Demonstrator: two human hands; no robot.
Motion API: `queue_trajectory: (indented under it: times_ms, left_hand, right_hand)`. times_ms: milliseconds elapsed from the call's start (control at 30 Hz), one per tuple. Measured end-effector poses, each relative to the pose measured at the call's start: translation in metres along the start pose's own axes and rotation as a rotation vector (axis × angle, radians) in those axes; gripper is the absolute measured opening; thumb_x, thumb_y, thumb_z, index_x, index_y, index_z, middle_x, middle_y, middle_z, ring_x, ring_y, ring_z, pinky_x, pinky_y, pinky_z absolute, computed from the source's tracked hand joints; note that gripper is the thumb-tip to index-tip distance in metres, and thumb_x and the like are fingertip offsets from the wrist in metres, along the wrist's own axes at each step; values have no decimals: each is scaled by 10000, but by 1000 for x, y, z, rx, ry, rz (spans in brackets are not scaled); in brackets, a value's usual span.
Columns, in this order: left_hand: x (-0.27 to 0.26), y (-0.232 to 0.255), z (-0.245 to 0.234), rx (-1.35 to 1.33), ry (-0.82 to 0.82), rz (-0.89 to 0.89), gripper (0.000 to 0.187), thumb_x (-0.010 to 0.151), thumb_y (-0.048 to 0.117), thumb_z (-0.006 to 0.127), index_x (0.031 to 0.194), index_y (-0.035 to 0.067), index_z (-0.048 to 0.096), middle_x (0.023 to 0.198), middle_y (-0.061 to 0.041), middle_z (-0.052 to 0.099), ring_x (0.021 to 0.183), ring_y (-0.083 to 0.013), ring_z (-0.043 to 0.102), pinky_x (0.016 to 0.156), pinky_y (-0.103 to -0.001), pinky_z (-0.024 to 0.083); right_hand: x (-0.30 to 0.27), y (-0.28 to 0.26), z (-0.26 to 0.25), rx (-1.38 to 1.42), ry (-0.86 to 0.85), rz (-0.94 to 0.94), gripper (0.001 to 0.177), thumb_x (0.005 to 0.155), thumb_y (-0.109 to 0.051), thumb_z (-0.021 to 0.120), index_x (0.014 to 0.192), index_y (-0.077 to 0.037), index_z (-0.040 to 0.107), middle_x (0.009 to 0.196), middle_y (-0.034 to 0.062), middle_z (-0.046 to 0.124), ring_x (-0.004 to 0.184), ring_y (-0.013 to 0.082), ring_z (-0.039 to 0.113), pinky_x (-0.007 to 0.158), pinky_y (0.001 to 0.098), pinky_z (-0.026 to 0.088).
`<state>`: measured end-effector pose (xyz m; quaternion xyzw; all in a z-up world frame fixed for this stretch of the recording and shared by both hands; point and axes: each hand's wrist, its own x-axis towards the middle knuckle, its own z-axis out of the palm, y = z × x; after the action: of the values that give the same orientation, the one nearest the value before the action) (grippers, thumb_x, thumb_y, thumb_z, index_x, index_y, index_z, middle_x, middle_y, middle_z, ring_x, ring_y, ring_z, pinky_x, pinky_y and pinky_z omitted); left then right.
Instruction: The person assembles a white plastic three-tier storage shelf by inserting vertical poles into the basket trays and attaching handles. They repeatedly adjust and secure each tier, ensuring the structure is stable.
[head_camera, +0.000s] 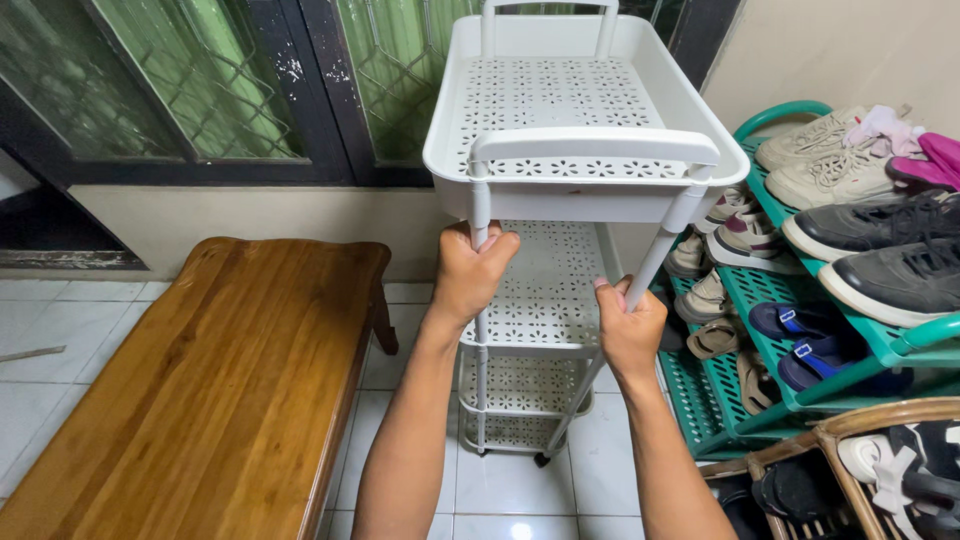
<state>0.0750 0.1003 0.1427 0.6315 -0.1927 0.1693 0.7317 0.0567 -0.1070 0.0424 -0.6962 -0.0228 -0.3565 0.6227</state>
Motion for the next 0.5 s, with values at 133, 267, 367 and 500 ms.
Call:
queue_trajectory:
  times_ms: [133,267,367,500]
  left_hand:
    - [1,-3,1,-3,-10,-2,379,862,51,668,606,125,398,588,103,403,555,-7,343,484,-253,282]
    - [4,-4,4,-14,-18,17,400,870,43,671,605,124,383,593,100,392,561,-10,329,487,-252,273]
    - [3,-4,2,-8,-15,15,384,866,42,667,611,121,390,594,99,398,560,-11,336,489,-250,276]
    - [3,-5,1,6,-30,13,369,865,44,665,619,119,400,596,101,404,561,-8,340,492,-246,286]
  right_hand:
    - [10,7,-12,159,-180,112,420,936,-77,693,626,-96,410,572,-44,438,521,45,386,483,247,320]
    - [16,15,-17,228,-274,151,394,932,-65,668,631,-112,417,551,-32,466,483,56,419,461,248,350]
    - [19,18,-19,306,-304,159,409,932,-56,663,639,-117,386,560,-33,458,488,59,402,466,248,349]
    - [23,18,-25,437,-418,249,420,939,-45,669,655,-132,371,567,-55,410,486,41,351,458,228,299]
